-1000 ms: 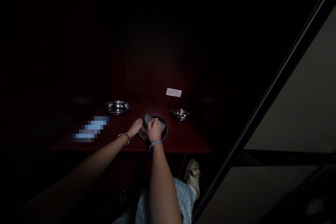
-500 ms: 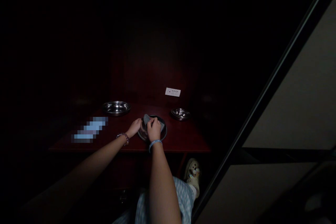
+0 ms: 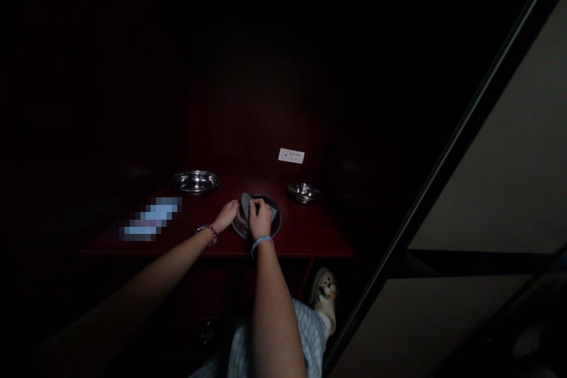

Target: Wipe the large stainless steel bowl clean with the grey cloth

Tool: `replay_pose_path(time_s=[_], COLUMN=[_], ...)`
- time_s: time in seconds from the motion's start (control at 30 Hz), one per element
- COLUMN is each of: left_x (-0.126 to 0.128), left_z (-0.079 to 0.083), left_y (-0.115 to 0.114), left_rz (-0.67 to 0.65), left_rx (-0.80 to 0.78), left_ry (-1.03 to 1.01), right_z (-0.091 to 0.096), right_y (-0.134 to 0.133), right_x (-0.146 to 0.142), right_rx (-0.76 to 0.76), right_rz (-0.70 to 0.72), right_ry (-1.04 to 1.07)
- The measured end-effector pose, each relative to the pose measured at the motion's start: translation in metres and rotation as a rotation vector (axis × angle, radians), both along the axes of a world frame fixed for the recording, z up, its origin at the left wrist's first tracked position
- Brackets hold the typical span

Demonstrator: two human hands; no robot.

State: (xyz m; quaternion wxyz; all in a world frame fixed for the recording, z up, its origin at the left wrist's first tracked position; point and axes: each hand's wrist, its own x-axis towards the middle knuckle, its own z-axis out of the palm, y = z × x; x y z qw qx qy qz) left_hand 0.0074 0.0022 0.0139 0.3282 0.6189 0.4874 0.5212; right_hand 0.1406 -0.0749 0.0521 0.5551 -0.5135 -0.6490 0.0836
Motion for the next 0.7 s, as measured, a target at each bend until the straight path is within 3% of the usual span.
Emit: replay_pose_path(time_s=[0.7], left_x=[0.001], left_z=[0.0032], left_y=[-0.0046], left_rz=[0.018], left_rx=[-0.029], left_ry=[0.013], right_z=[0.0014], right_y=[-0.001], right_x=[-0.0025], right_rx=[-0.021], right_rz=[-0.002], right_ry=[0.087])
